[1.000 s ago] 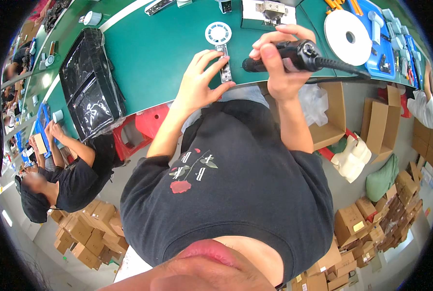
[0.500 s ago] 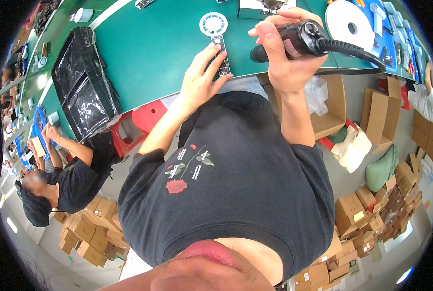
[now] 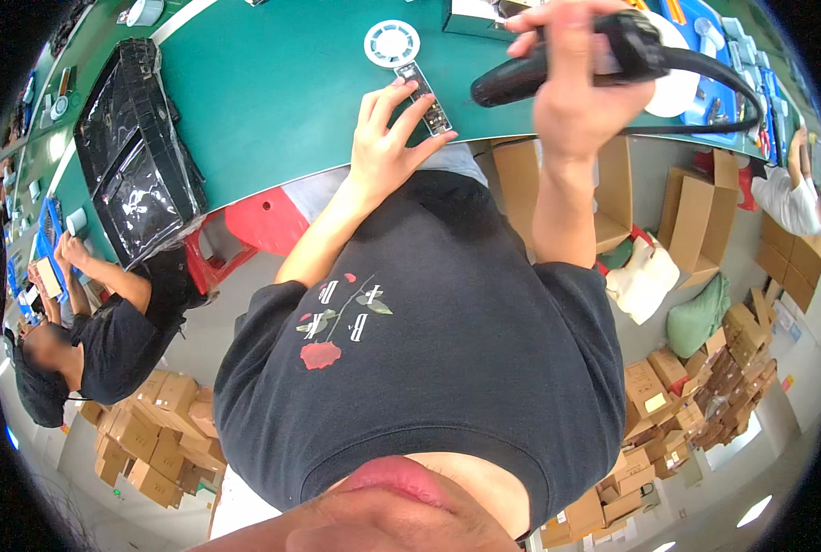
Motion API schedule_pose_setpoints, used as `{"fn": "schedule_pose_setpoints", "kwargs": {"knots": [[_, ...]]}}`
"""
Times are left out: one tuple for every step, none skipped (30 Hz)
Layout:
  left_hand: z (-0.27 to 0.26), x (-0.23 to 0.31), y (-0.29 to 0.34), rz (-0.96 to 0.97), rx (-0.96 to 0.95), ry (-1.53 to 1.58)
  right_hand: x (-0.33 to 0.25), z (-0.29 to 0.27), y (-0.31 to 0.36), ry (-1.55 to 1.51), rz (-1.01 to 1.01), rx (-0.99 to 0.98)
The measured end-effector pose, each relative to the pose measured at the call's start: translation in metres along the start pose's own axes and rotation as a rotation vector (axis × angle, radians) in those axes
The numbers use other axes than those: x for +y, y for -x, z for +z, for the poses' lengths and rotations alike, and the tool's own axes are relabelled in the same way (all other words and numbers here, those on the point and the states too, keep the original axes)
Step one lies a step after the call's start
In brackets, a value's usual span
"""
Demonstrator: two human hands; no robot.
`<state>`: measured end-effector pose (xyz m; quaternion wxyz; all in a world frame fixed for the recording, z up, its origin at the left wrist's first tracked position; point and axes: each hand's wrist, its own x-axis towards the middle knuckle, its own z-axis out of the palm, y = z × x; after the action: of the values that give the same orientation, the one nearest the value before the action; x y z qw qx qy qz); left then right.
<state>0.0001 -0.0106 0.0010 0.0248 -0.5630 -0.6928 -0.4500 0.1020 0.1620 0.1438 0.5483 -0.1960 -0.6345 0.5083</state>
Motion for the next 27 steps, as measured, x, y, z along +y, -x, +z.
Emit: {"fn": "schedule_pose_setpoints", "kwargs": {"knots": [[0.002, -0.001, 0.001, -0.006, 0.018, 0.006, -0.002, -0.005, -0.013, -0.005, -0.033, 0.040], [0.004, -0.001, 0.001, -0.010, 0.031, 0.018, -0.006, -0.009, -0.026, -0.003, -0.065, 0.083], [0.005, 0.000, 0.001, -0.002, 0.046, 0.010, -0.011, -0.010, -0.041, 0.018, -0.099, 0.137], [0.007, 0.000, -0.001, 0.006, 0.061, 0.000, -0.016, -0.008, -0.056, 0.039, -0.132, 0.189], [0.008, 0.001, -0.002, 0.018, 0.072, -0.008, -0.020, -0.004, -0.068, 0.023, -0.169, 0.249], [0.009, 0.001, -0.004, 0.022, 0.071, -0.011, -0.021, -0.009, -0.083, 0.012, -0.192, 0.217], [0.009, 0.001, -0.005, 0.024, 0.072, -0.016, -0.017, -0.010, -0.098, 0.003, -0.175, 0.206], [0.010, 0.002, -0.007, 0.036, 0.065, -0.012, -0.016, -0.013, -0.108, 0.001, -0.161, 0.206], [0.009, 0.000, -0.006, 0.032, 0.058, -0.015, -0.016, 0.002, -0.106, -0.022, -0.146, 0.225], [0.007, 0.000, -0.005, 0.028, 0.051, -0.016, -0.017, 0.017, -0.102, -0.044, -0.130, 0.245], [0.006, -0.001, -0.005, 0.021, 0.047, -0.020, -0.018, 0.022, -0.102, -0.030, -0.143, 0.189], [0.005, -0.001, -0.005, 0.014, 0.041, -0.018, -0.019, 0.027, -0.100, -0.016, -0.156, 0.133], [0.005, 0.000, -0.005, 0.008, 0.034, -0.015, -0.019, 0.027, -0.100, -0.038, -0.165, 0.094], [0.004, 0.001, -0.003, -0.005, 0.025, -0.013, -0.018, 0.027, -0.097, -0.061, -0.168, 0.054], [0.004, 0.001, -0.004, -0.001, 0.026, -0.023, -0.018, 0.027, -0.093, -0.071, -0.170, 0.032], [0.004, 0.002, -0.005, 0.003, 0.027, -0.032, -0.019, 0.027, -0.089, -0.080, -0.174, 0.011], [0.004, 0.003, -0.004, 0.002, 0.030, -0.045, -0.021, 0.029, -0.083, -0.079, -0.172, 0.002], [0.005, 0.002, -0.003, -0.001, 0.041, -0.036, -0.020, 0.028, -0.079, -0.045, -0.169, 0.011], [0.007, 0.001, -0.002, -0.003, 0.052, -0.026, -0.018, 0.027, -0.075, -0.010, -0.166, 0.021], [0.008, -0.001, -0.001, -0.008, 0.065, -0.018, -0.017, 0.027, -0.072, 0.056, -0.159, 0.045], [0.009, -0.002, -0.001, -0.002, 0.068, -0.021, -0.016, 0.028, -0.065, 0.004, -0.119, 0.032], [0.009, -0.003, -0.001, 0.004, 0.072, -0.025, -0.017, 0.030, -0.057, -0.049, -0.077, 0.019], [0.008, -0.003, -0.001, 0.016, 0.071, -0.027, -0.017, 0.038, -0.048, -0.110, -0.101, 0.019], [0.008, -0.003, 0.000, 0.015, 0.072, -0.033, -0.016, 0.044, -0.044, -0.104, -0.101, 0.001], [0.008, -0.003, 0.001, 0.014, 0.074, -0.040, -0.014, 0.049, -0.040, -0.098, -0.101, -0.018], [0.008, -0.004, 0.000, 0.024, 0.072, -0.040, -0.015, 0.054, -0.038, -0.086, -0.108, -0.029], [0.009, -0.005, 0.000, 0.031, 0.077, -0.033, -0.014, 0.062, -0.036, -0.070, -0.104, -0.014]]}}
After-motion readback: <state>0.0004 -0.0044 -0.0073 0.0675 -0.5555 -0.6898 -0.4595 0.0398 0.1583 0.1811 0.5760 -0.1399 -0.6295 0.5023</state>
